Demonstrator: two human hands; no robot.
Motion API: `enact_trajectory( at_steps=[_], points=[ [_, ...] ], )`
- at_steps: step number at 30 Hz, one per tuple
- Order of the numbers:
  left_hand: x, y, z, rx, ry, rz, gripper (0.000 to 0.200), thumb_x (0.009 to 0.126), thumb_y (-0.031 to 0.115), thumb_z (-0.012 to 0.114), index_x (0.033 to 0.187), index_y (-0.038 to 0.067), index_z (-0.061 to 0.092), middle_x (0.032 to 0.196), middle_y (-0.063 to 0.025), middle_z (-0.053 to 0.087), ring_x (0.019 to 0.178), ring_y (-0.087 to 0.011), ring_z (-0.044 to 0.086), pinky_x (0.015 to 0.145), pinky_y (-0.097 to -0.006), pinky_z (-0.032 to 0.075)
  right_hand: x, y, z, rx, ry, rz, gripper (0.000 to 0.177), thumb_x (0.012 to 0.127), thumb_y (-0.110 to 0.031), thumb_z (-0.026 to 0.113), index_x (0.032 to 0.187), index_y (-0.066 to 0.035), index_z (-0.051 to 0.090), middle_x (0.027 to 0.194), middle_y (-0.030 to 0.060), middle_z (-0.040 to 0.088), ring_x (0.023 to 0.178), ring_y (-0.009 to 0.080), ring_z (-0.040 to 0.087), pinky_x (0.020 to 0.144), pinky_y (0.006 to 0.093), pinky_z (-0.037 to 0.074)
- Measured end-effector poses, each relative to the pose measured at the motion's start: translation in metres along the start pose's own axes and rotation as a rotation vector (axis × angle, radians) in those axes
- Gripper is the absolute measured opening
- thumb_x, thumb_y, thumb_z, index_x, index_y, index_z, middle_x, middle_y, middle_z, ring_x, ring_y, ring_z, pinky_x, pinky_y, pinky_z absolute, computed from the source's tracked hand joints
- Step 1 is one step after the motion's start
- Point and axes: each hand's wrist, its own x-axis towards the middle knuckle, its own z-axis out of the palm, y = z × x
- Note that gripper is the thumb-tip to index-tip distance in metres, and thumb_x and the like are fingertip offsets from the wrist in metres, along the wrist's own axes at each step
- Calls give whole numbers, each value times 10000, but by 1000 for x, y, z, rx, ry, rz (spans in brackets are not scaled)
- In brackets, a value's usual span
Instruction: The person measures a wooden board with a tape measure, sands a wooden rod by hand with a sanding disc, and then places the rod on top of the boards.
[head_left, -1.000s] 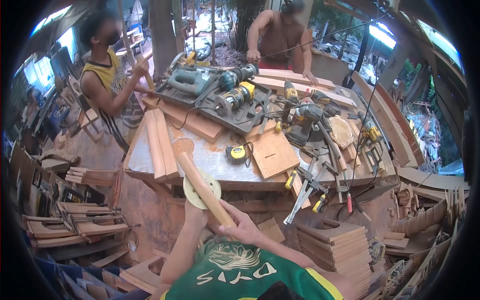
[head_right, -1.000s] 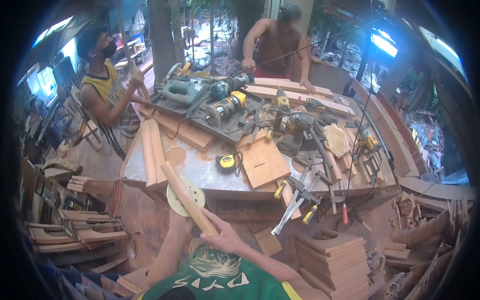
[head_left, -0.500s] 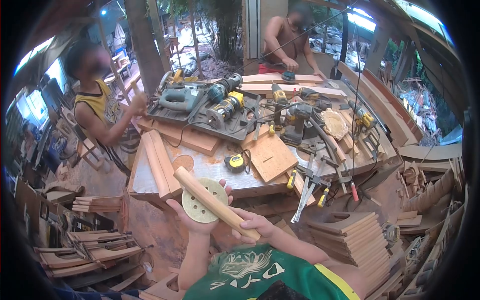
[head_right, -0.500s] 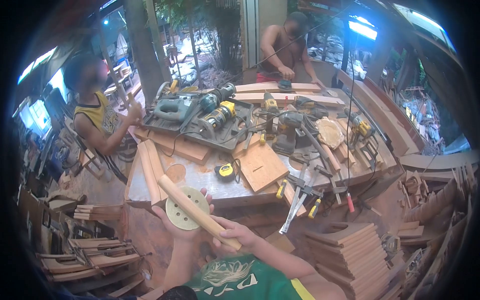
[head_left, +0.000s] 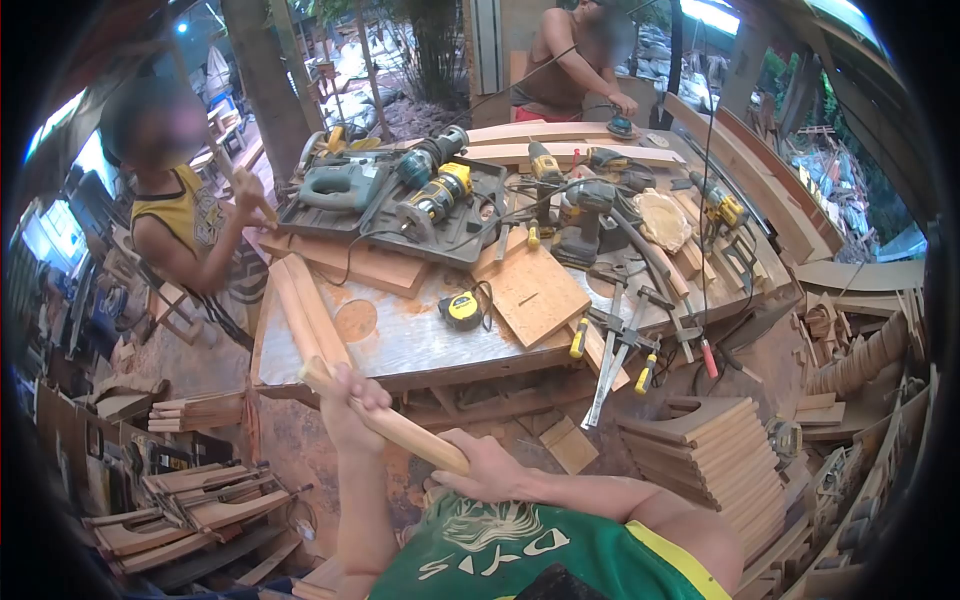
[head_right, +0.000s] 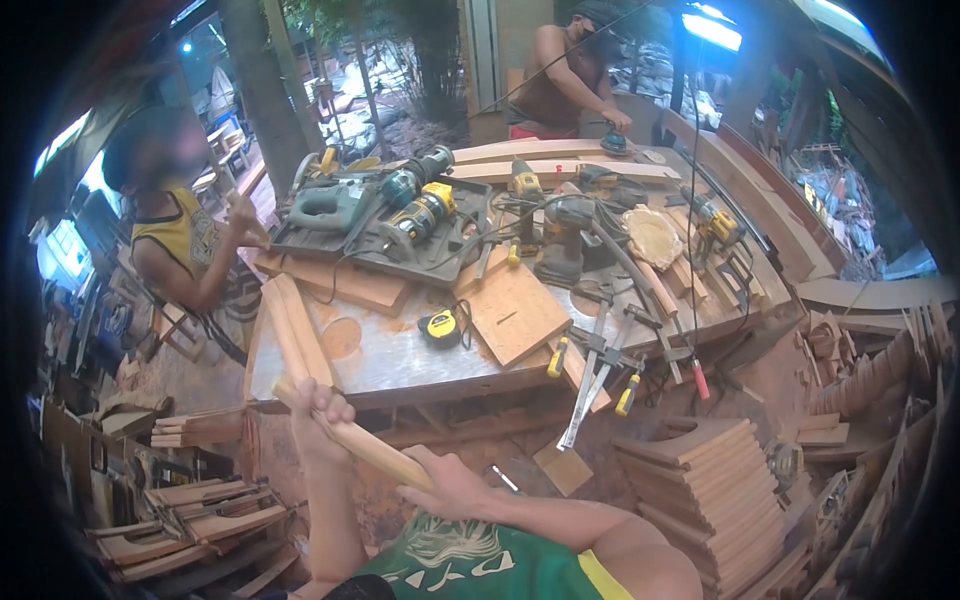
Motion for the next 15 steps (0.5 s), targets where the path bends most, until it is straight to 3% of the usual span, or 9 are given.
enact_trajectory(
  at_steps=[2, 5, 8, 11, 12, 15],
  points=[
    [-21, -17, 23, -12, -178, -42, 189, 1003, 282, 678, 1036, 121, 585, 733, 7, 545, 561, -124, 564, 580, -329, 540, 10, 3, 3, -46, -36, -16, 387, 936, -245, 700, 1232, -19, 595, 815, 159, 701, 686, 276, 701, 665, 401, 556],
    [-18, 12, 27, -294, -289, -104, 186, 1009, 267, 652, 1057, 105, 577, 719, 6, 521, 567, -128, 559, 583, -341, 539, 8, -4, -6, 514, -355, 131, 270, 894, -193, 769, 1046, -26, 619, 706, 51, 617, 468, 128, 541, 459, 283, 427],
    [-9, 60, 50, -434, -378, -1, 181, 1002, 253, 640, 1065, 94, 577, 698, 9, 504, 562, -135, 551, 591, -350, 543, -6, -1, -11, 762, -612, 131, 249, 885, -153, 766, 1032, -23, 613, 706, 14, 593, 463, 79, 512, 441, 235, 376],
    [-35, -5, 60, -236, -343, -151, 151, 1005, 232, 625, 1048, 94, 583, 680, 5, 500, 553, -139, 546, 588, -350, 541, 18, -10, -9, 856, -467, 151, 271, 869, -138, 767, 1044, 1, 614, 699, 28, 590, 448, 78, 499, 426, 233, 351],
    [-35, -11, 51, -186, -308, -131, 144, 1002, 234, 623, 1023, 97, 582, 665, -4, 493, 532, -147, 528, 582, -348, 538, 24, -4, -15, 767, -507, 150, 309, 877, -183, 763, 1096, -11, 628, 719, 62, 622, 505, 116, 561, 467, 281, 427],
    [-11, 43, 23, 101, -209, 11, 162, 1036, 251, 576, 986, 105, 526, 723, 13, 509, 584, -142, 532, 593, -297, 487, -3, 0, -7, 130, -159, -41, 369, 871, -237, 767, 1148, -27, 643, 768, 131, 673, 616, 225, 659, 561, 362, 514]
  ],
)
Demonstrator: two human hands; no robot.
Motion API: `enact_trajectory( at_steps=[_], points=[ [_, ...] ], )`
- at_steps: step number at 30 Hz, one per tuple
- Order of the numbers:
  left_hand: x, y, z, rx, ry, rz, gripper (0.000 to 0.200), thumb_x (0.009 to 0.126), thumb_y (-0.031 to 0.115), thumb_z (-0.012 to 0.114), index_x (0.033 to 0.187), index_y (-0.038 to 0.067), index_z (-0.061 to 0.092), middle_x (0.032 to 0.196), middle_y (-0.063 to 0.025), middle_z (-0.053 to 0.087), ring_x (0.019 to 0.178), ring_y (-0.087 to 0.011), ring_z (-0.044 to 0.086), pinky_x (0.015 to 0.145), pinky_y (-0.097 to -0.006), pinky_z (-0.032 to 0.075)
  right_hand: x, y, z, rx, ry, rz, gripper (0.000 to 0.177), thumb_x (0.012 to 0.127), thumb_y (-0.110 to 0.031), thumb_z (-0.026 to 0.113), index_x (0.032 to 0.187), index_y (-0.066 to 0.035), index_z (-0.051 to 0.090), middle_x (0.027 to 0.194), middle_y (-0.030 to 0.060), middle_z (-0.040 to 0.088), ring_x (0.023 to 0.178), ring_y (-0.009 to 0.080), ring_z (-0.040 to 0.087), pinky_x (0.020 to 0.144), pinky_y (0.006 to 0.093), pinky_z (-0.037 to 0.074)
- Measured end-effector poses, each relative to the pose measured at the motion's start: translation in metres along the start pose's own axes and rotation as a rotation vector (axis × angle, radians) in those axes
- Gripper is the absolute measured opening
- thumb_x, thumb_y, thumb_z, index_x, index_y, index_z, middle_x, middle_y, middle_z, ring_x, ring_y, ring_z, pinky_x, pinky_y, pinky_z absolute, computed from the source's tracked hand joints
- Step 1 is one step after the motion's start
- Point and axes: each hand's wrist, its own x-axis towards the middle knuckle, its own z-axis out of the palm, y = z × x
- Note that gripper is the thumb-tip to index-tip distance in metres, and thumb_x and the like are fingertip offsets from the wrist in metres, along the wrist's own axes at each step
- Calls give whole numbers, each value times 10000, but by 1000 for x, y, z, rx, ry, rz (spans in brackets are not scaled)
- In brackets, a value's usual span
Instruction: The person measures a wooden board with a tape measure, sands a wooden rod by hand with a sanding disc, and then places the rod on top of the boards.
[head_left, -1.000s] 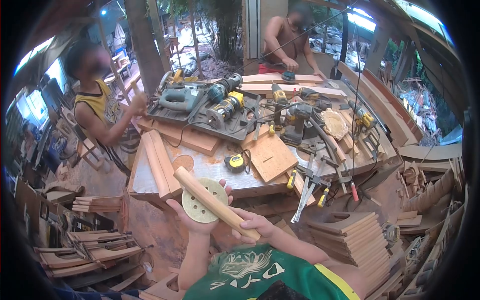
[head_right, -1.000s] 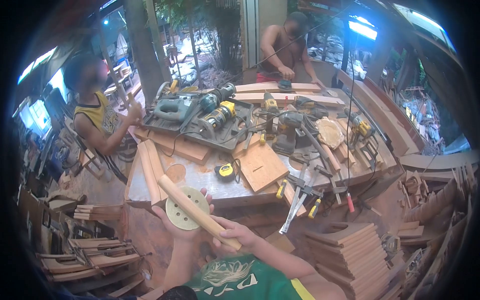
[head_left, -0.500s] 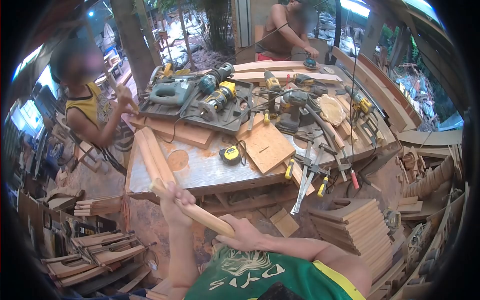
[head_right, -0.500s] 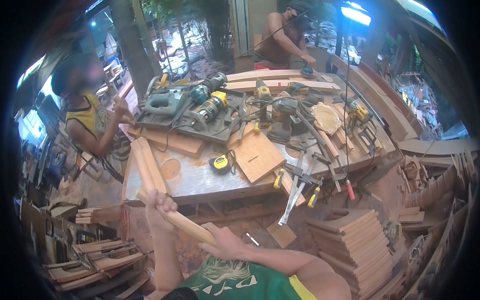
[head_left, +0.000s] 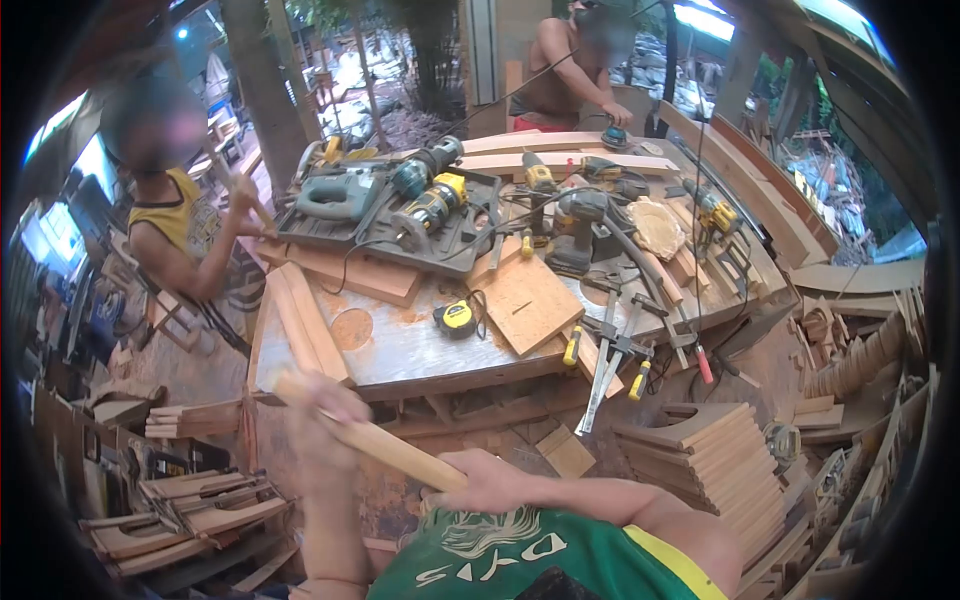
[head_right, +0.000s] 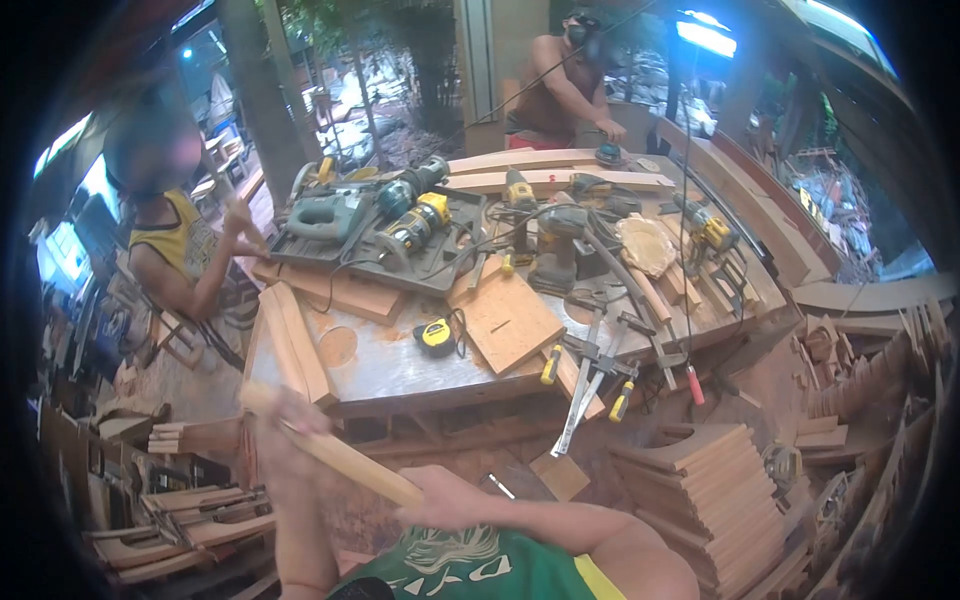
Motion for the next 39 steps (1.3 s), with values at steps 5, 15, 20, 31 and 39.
enact_trajectory(
  at_steps=[5, 15, 20, 31, 39],
  points=[
    [-16, -70, 24, 121, 359, -37, 175, 972, 169, 632, 861, 111, 510, 690, -8, 468, 579, -128, 512, 554, -273, 486, 32, -27, -3, -258, 242, 24, 826, 863, -184, 706, 1540, 3, 271, 933, 312, 709, 865, 470, 718, 760, 545, 560],
    [-14, -2, 21, -272, -208, 77, 118, 1004, 144, 601, 1081, 80, 541, 764, 14, 495, 608, -99, 514, 578, -297, 479, 21, -37, -3, 171, -185, 61, 963, 809, -171, 740, 1610, 6, 236, 1086, 258, 690, 803, 305, 706, 737, 414, 566],
    [-22, 90, 13, -335, -192, 256, 202, 985, 123, 614, 1164, 65, 539, 768, 4, 523, 612, -112, 540, 574, -316, 503, 6, -42, -10, 268, -407, 121, 966, 806, -181, 763, 1607, 6, 257, 1155, 204, 668, 843, 247, 680, 757, 392, 557],
    [-41, 49, 12, -11, 318, 330, 129, 991, 143, 601, 927, 126, 491, 693, 18, 486, 567, -112, 499, 559, -294, 476, 15, -48, 11, -550, -166, 155, 1056, 832, -127, 708, 1607, 63, 16, 874, 308, 695, 825, 498, 692, 767, 517, 569],
    [-60, 32, 31, -25, 34, 106, 188, 955, 110, 646, 1085, 93, 512, 772, 22, 512, 615, -117, 549, 627, -339, 532, 22, -9, 25, -67, -159, -365, 1020, 791, -100, 769, 1607, 38, 173, 802, 183, 696, 574, 306, 675, 558, 428, 543]
  ],
)
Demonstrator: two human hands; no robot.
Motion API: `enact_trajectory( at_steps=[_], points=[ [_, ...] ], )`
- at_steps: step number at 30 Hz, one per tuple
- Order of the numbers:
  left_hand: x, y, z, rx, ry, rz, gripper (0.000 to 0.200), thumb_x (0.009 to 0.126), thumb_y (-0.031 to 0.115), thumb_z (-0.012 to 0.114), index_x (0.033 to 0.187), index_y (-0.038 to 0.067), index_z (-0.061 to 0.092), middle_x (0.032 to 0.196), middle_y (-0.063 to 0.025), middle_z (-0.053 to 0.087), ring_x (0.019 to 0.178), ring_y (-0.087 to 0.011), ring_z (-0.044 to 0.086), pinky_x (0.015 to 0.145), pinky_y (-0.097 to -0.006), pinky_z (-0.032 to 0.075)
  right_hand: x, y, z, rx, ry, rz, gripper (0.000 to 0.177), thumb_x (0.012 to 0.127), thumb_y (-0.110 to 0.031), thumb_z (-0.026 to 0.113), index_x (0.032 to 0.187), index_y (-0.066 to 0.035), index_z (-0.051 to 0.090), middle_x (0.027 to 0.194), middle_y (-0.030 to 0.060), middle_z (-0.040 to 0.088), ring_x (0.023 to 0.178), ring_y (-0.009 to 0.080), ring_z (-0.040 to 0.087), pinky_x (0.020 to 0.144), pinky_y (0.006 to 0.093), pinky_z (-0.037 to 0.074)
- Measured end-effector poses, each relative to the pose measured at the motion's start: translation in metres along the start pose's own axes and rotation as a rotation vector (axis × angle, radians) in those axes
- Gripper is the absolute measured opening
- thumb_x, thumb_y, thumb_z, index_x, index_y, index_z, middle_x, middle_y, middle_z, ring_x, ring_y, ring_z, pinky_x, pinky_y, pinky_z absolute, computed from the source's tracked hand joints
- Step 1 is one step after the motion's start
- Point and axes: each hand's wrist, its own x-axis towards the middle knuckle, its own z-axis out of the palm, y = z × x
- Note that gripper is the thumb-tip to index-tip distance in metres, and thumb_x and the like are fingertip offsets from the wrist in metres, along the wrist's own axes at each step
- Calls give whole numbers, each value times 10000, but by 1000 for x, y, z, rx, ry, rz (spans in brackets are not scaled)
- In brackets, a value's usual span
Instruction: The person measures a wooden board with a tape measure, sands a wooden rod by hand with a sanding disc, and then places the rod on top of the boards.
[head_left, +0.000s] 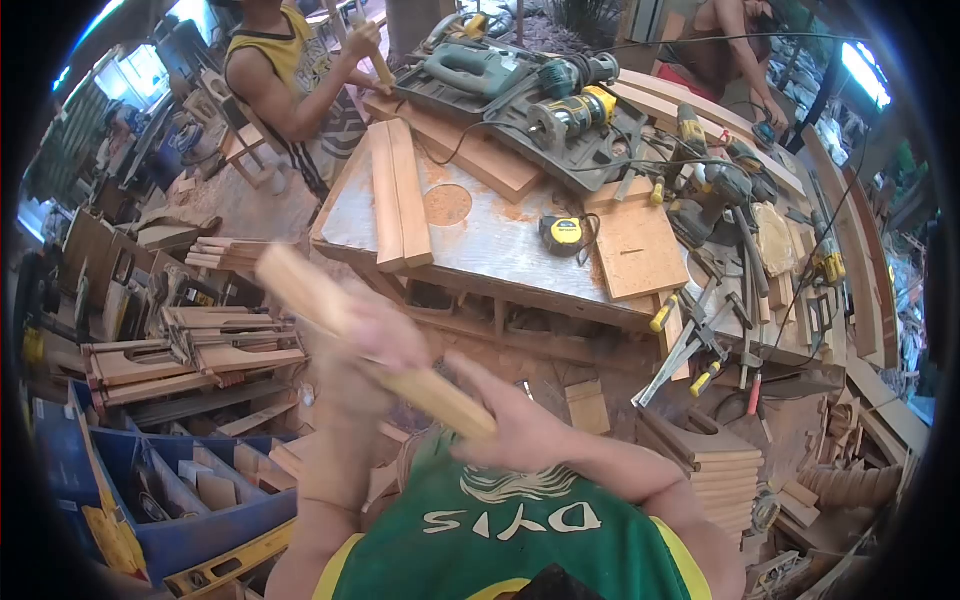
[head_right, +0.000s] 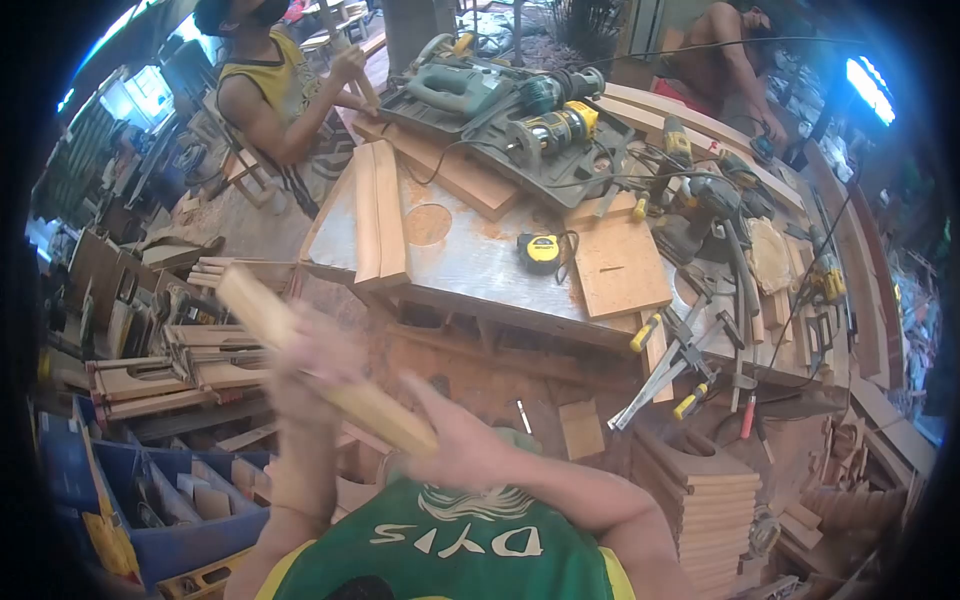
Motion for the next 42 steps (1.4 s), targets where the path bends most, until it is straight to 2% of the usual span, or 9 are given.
enact_trajectory(
  at_steps=[6, 13, 16, 20, 23, 26, 29, 37, 42],
  points=[
    [-6, -26, 23, -166, -245, 25, 185, 959, 155, 662, 1044, 111, 504, 742, 26, 530, 578, -111, 559, 650, -342, 555, 24, -41, -30, 824, -372, 497, 953, 794, -75, 786, 1592, 23, 274, 796, 45, 617, 523, 111, 578, 468, 258, 455],
    [33, 31, -13, -336, -17, 70, 149, 994, 179, 599, 905, 83, 528, 724, -37, 566, 631, -164, 606, 635, -329, 565, 5, -40, -19, -27, 20, 350, 1027, 816, -87, 764, 1603, 49, 119, 890, 234, 714, 712, 364, 719, 645, 448, 565],
    [-1, -71, 23, 692, 344, 182, 123, 944, 154, 654, 933, 87, 551, 739, -18, 552, 643, -165, 611, 650, -314, 552, 21, -46, -11, -235, 169, 406, 1042, 822, -84, 743, 1611, 49, 76, 949, 307, 700, 847, 443, 724, 767, 461, 572],
    [21, 19, -10, 143, 228, 136, 123, 934, 137, 658, 935, 101, 540, 779, -24, 563, 617, -161, 579, 655, -323, 532, -19, -19, -7, -211, 60, 240, 1107, 814, -108, 756, 1615, 42, 8, 955, 276, 711, 736, 438, 712, 704, 505, 573],
    [31, 21, 1, -330, 68, 92, 125, 935, 132, 648, 957, 100, 529, 765, -38, 557, 579, -163, 555, 627, -345, 525, -8, -25, -14, 205, -90, 174, 901, 812, -86, 788, 1535, 47, 267, 839, 154, 678, 529, 256, 631, 511, 395, 516],
    [3, -47, 30, -218, -51, -197, 127, 914, 111, 676, 916, 109, 549, 663, -11, 528, 632, -195, 606, 626, -334, 545, 2, -18, -25, 1024, -219, 441, 719, 812, -13, 784, 1431, 24, 418, 708, 72, 599, 456, 134, 523, 452, 287, 401],
    [22, -18, 20, 185, -97, 50, 139, 917, 150, 662, 942, 86, 541, 662, -7, 535, 570, -159, 567, 595, -316, 531, -12, -11, -27, 1342, -280, 520, 687, 817, -4, 788, 1420, 1, 459, 665, 44, 571, 430, 99, 490, 431, 259, 367],
    [11, -57, 51, 313, 193, -53, 230, 995, 255, 647, 1015, 55, 536, 703, -24, 545, 603, -153, 586, 586, -300, 511, 10, -13, -25, -168, 215, 97, 943, 826, -120, 743, 1592, 14, 209, 808, 192, 686, 662, 356, 695, 669, 450, 579],
    [39, -17, -5, 282, 112, 255, 170, 957, 158, 679, 994, 54, 549, 727, -73, 602, 615, -173, 626, 597, -330, 539, -7, -35, -22, -325, 162, 449, 1074, 829, -86, 707, 1606, 49, -21, 917, 252, 732, 828, 419, 741, 761, 450, 580]
  ],
)
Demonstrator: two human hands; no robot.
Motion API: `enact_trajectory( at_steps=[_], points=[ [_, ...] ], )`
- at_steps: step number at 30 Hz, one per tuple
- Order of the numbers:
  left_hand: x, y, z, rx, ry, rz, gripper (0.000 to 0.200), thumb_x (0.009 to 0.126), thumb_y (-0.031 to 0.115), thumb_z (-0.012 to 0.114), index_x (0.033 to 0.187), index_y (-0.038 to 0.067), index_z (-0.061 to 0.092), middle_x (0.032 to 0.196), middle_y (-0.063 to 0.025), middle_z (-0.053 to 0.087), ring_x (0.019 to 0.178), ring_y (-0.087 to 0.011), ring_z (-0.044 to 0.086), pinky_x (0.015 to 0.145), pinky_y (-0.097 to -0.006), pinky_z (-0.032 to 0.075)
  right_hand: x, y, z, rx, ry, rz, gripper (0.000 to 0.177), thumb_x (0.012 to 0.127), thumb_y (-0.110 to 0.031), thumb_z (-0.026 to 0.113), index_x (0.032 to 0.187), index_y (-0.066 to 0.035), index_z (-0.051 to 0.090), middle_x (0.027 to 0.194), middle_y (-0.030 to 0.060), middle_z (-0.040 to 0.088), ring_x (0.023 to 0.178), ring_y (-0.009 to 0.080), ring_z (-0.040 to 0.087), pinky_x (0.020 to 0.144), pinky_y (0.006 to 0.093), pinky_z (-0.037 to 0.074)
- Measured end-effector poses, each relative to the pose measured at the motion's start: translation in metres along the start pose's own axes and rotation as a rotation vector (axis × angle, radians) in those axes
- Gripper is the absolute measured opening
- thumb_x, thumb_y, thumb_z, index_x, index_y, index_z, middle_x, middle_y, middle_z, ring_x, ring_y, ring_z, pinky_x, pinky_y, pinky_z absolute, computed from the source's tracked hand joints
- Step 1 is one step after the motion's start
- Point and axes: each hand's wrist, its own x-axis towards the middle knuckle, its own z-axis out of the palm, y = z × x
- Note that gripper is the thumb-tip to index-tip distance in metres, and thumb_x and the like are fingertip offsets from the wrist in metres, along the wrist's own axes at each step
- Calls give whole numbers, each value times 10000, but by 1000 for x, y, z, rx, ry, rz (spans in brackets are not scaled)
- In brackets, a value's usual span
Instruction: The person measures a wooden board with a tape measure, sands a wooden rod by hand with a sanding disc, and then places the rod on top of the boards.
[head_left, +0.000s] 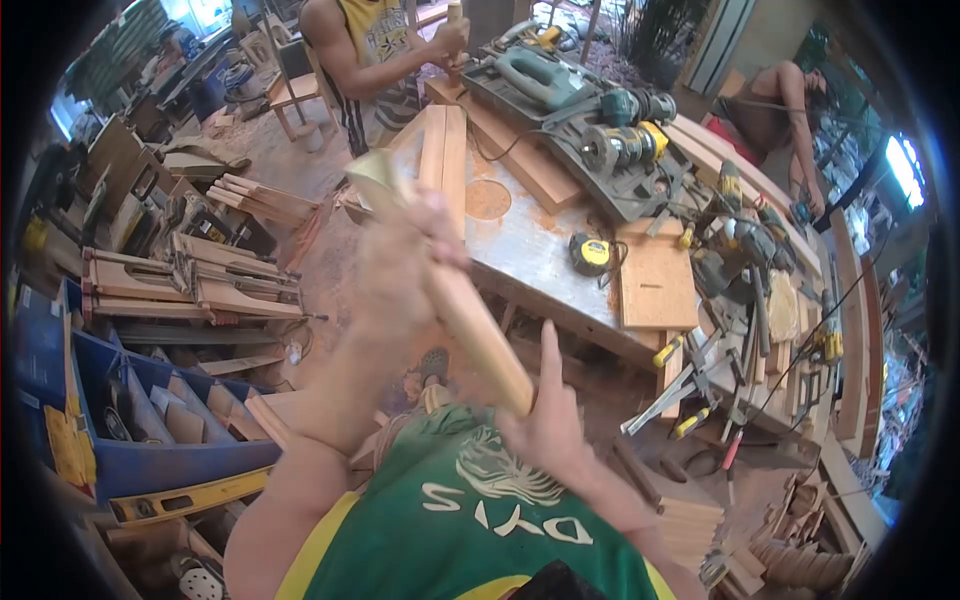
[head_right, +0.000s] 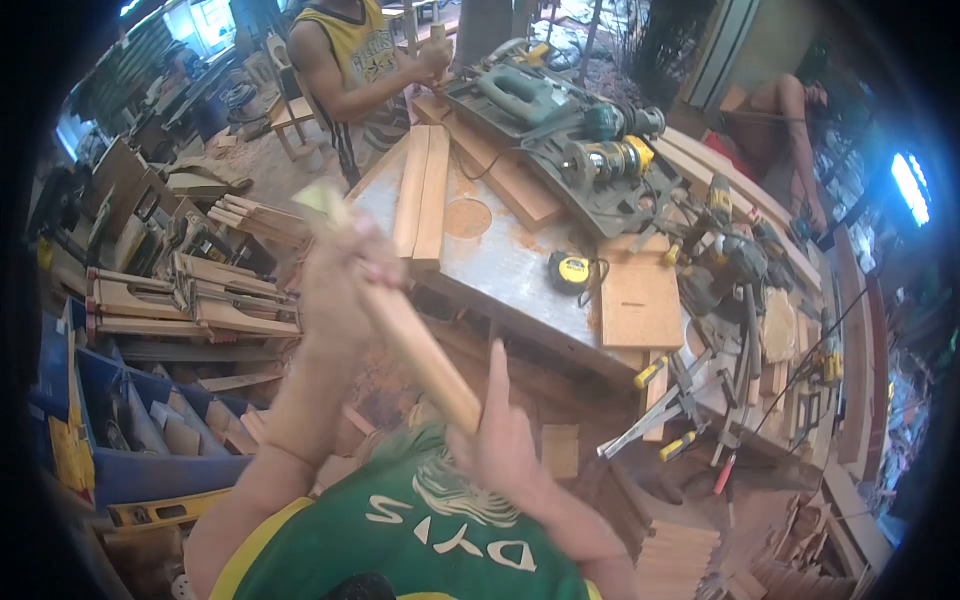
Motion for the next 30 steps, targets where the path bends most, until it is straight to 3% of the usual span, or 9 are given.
enact_trajectory(
  at_steps=[4, 6, 9, 12, 19, 22, 25, 27, 30],
  points=[
    [-26, -24, 44, 21, -26, -286, 188, 930, 163, 688, 985, 36, 560, 715, -81, 611, 586, -184, 627, 597, -354, 554, 24, 8, -6, 353, -56, -313, 972, 829, -55, 712, 1608, 40, 138, 852, 180, 708, 628, 315, 693, 605, 399, 559],
    [-15, 14, 36, 81, -109, -312, 183, 921, 155, 687, 994, 37, 567, 663, -57, 576, 588, -177, 626, 594, -358, 559, 5, -2, -24, 765, -485, 63, 910, 812, -15, 739, 1585, 28, 261, 780, 71, 639, 525, 157, 576, 495, 291, 472],
    [12, 21, 36, -862, -179, -273, 189, 925, 162, 678, 1022, 60, 552, 680, -48, 561, 618, -173, 637, 654, -379, 601, 0, 24, -7, 1460, -895, 63, 869, 799, -23, 782, 1538, 21, 327, 726, 52, 593, 488, 90, 514, 454, 234, 402],
    [-18, -15, 34, -571, -419, -333, 207, 915, 109, 682, 1037, 90, 515, 754, -50, 572, 641, -169, 625, 701, -416, 623, 18, 6, -20, 1548, -910, 218, 778, 782, -14, 803, 1444, 97, 411, 730, 51, 589, 484, 88, 495, 449, 239, 362],
    [-8, 1, 37, -146, 26, -379, 266, 886, 86, 740, 1028, 67, 517, 698, -42, 552, 615, -165, 600, 643, -395, 598, 15, 19, -16, 828, -460, 72, 747, 789, -130, 819, 1432, 26, 471, 793, 105, 649, 527, 161, 608, 498, 295, 485],
    [6, 8, 37, -30, 171, -278, 244, 896, 111, 733, 1012, 66, 523, 673, -29, 535, 593, -156, 578, 605, -372, 576, 2, 34, 4, 133, 193, -388, 747, 809, -165, 806, 1444, 32, 465, 904, 207, 688, 645, 259, 703, 574, 368, 540],
    [26, 20, 21, -16, 244, -129, 241, 907, 132, 723, 1019, 68, 520, 662, -18, 525, 589, -154, 574, 591, -355, 556, -18, 55, 7, -106, 187, -52, 741, 827, -171, 787, 1449, 54, 453, 947, 280, 684, 733, 333, 737, 632, 422, 556],
    [18, 4, 25, -19, 186, -120, 239, 913, 147, 717, 1025, 72, 519, 660, -13, 520, 593, -152, 574, 597, -348, 548, -5, 57, 11, 80, 98, -276, 741, 822, -152, 793, 1442, 67, 451, 863, 214, 689, 655, 306, 712, 591, 414, 542],
    [-19, -28, 35, -477, -244, -394, 234, 886, 86, 725, 1009, 69, 527, 653, -20, 532, 574, -171, 588, 599, -344, 553, 4, 37, -4, 587, -361, 4, 738, 809, -130, 804, 1428, 76, 459, 855, 143, 701, 654, 271, 700, 620, 394, 554]
  ],
)
